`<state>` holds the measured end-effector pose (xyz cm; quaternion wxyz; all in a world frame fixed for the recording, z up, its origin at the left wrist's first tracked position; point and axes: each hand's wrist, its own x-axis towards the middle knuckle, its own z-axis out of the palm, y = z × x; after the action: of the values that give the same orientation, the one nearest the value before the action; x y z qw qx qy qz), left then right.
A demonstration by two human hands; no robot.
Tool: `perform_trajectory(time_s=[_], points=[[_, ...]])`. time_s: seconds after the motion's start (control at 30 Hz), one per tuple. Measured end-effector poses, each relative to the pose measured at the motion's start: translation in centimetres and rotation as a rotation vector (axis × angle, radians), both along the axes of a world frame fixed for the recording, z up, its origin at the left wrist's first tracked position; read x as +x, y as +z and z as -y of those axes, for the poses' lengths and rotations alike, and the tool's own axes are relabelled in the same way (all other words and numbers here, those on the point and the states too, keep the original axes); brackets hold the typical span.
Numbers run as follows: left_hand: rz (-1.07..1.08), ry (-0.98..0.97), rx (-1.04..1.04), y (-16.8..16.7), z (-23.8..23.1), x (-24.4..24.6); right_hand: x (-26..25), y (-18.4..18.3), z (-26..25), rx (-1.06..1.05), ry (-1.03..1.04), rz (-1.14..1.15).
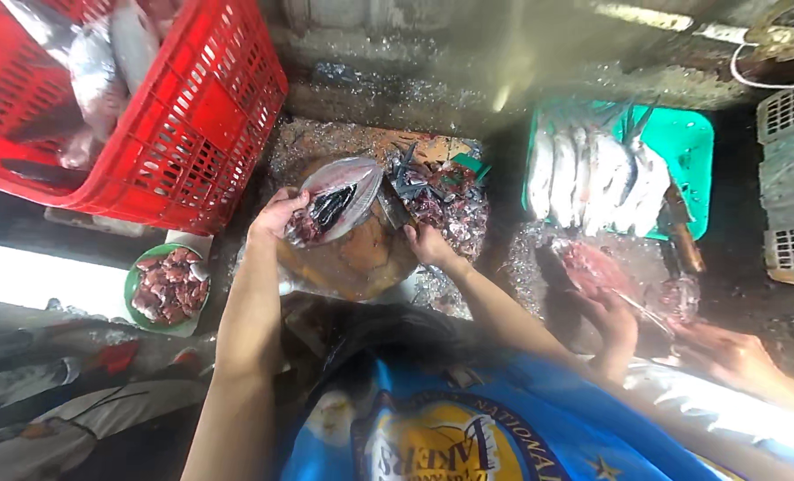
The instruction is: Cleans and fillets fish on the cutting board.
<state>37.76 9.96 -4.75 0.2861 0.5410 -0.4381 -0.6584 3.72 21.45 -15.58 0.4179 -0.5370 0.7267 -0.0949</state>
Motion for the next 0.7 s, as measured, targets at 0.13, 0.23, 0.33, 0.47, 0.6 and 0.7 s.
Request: perform_trajectory(time_s=[0.13,0.23,0.33,0.47,0.6,0.7], points=[[-0.088,-0.097,-0.108,1.6,-0.4,0.7,1.2,3.0,-0.1,0.036,0.000,0.025],[-0.098,-0.061,-0.180,0.9,-2.5,2.5,4.1,2.9,-2.0,0.069,0.110,0.193],[-0.023,-0.012,-0.223,-0.2,-5.2,3.6,6.8,1.9,-3.6,0.117,0.457,0.236],[0.221,-0.011,-0.101,-2.5,-8.9,2.4,3.4,1.5,-1.9,0.068,0.315,0.088],[0.617,0.041,-0.058,-8.8,-11.8,1.0,1.1,4.3,1.9,-0.065,0.110,-0.130],[0.657,0.241,-0.137,-10.5,-13.8,1.0,3.2,7.9,2.9,-0.162,0.092,-0.133]])
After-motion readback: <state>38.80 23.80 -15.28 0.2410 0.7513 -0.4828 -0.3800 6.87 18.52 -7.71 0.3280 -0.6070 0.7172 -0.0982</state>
